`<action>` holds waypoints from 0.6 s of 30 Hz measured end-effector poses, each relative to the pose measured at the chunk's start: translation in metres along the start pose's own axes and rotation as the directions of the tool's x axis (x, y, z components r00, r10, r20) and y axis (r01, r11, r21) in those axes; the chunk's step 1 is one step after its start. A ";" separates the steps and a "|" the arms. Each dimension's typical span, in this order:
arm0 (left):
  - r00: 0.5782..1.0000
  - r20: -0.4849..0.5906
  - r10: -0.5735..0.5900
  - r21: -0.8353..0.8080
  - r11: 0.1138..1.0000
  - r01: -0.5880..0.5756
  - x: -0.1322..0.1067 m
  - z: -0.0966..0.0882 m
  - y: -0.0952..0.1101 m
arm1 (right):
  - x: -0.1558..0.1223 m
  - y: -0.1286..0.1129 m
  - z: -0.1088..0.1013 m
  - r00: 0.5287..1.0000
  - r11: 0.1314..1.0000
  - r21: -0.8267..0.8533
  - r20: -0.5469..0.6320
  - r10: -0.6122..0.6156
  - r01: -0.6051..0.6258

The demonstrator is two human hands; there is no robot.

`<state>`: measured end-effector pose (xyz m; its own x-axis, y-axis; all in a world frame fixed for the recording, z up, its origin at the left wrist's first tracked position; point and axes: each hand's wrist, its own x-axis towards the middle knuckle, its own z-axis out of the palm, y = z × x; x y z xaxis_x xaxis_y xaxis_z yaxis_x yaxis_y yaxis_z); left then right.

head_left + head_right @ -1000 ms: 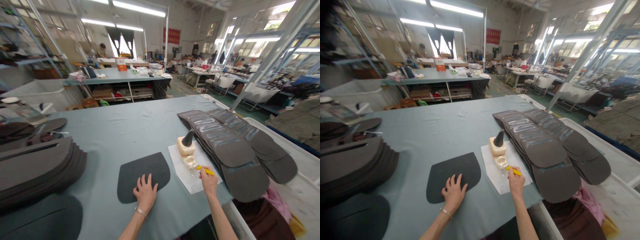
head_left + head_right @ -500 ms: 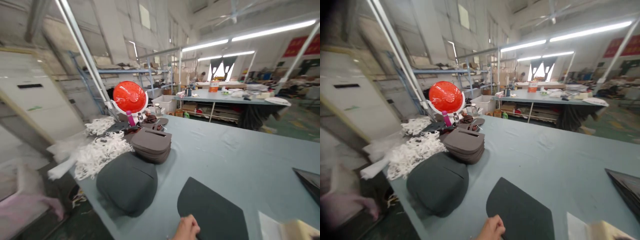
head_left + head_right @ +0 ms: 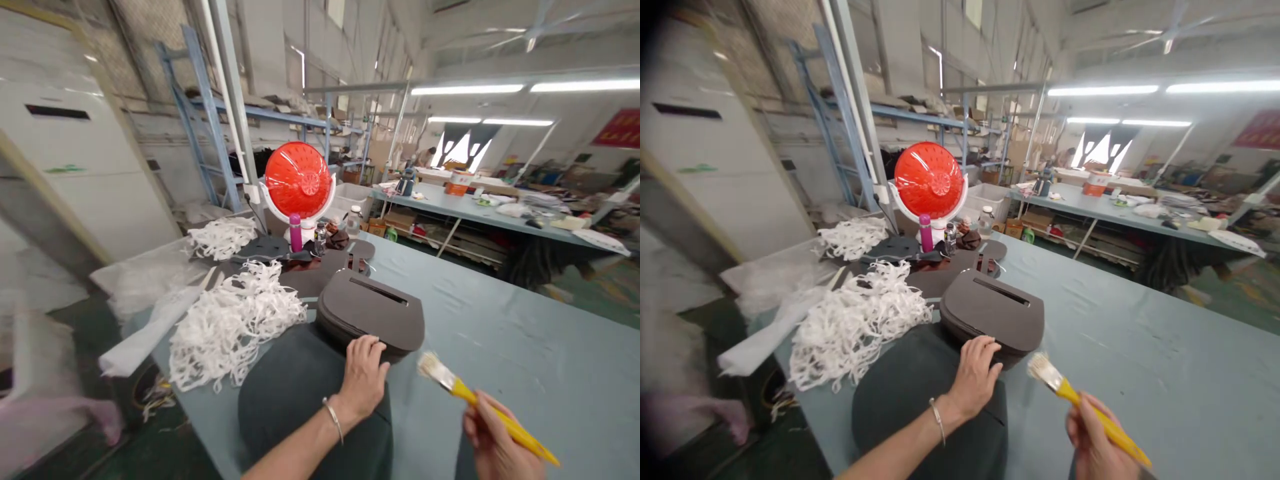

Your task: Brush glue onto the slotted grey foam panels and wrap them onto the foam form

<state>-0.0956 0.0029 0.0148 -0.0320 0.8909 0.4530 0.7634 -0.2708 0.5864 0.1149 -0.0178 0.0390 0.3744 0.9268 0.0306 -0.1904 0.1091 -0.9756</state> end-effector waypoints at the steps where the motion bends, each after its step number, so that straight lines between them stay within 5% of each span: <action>1: 1.000 -0.010 0.025 0.057 0.998 -0.024 0.011 -0.003 -0.014 | 0.007 0.004 0.039 0.998 0.999 0.037 0.046 0.030 -0.032; 5: 0.997 -0.028 0.071 0.206 0.977 -0.064 0.035 0.000 -0.057 | 0.034 0.022 0.177 0.979 1.000 0.007 0.204 0.016 -0.017; 8: 0.995 -0.057 0.081 0.214 0.975 -0.067 0.039 0.004 -0.072 | 0.048 0.040 0.241 0.934 0.994 -0.107 0.355 0.036 0.002; 12: 0.998 -0.049 0.039 0.161 0.986 -0.031 0.041 0.000 -0.074 | 0.079 0.062 0.286 0.854 0.965 -0.243 0.519 0.042 0.101; 18: 0.999 -0.019 -0.033 0.073 0.997 0.035 0.048 -0.005 -0.070 | 0.150 0.070 0.325 0.953 0.847 -0.457 0.253 -0.168 0.270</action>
<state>-0.1538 0.0626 -0.0017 -0.0694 0.8925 0.4457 0.8071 -0.2124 0.5509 -0.1378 0.2454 0.0461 0.1589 0.9557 0.2476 0.3546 0.1788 -0.9178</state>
